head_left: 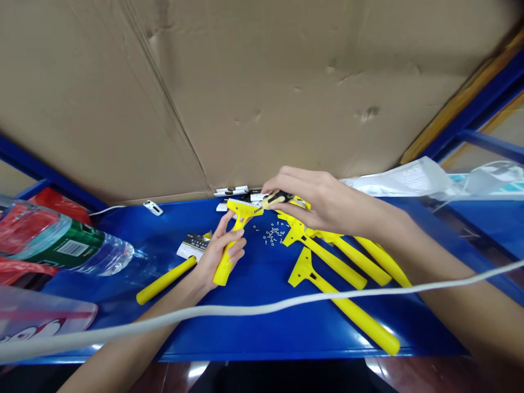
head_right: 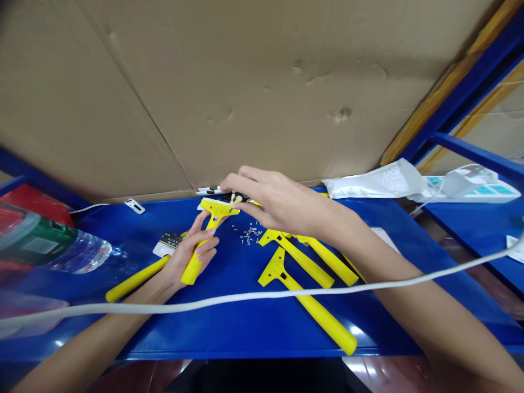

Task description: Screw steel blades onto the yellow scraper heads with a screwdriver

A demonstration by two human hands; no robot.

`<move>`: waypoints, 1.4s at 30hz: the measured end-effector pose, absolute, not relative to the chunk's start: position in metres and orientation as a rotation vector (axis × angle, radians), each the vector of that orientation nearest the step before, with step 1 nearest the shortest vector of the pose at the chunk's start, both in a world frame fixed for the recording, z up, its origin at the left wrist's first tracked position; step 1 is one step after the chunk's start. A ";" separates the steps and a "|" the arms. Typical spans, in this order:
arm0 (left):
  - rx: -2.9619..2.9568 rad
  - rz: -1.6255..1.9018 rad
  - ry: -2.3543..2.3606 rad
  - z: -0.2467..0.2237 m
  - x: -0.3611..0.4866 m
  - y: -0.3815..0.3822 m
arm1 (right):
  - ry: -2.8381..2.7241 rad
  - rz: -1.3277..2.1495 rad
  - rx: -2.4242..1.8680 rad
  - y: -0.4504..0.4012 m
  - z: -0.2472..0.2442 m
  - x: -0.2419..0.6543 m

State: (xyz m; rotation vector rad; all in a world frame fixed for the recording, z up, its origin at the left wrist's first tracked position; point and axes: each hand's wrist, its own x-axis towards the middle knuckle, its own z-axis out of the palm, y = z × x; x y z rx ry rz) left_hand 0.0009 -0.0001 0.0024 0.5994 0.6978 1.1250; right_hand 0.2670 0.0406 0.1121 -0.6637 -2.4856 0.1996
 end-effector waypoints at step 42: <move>0.595 1.018 0.729 -0.009 0.004 0.005 | -2.335 0.335 -0.524 0.059 0.085 0.257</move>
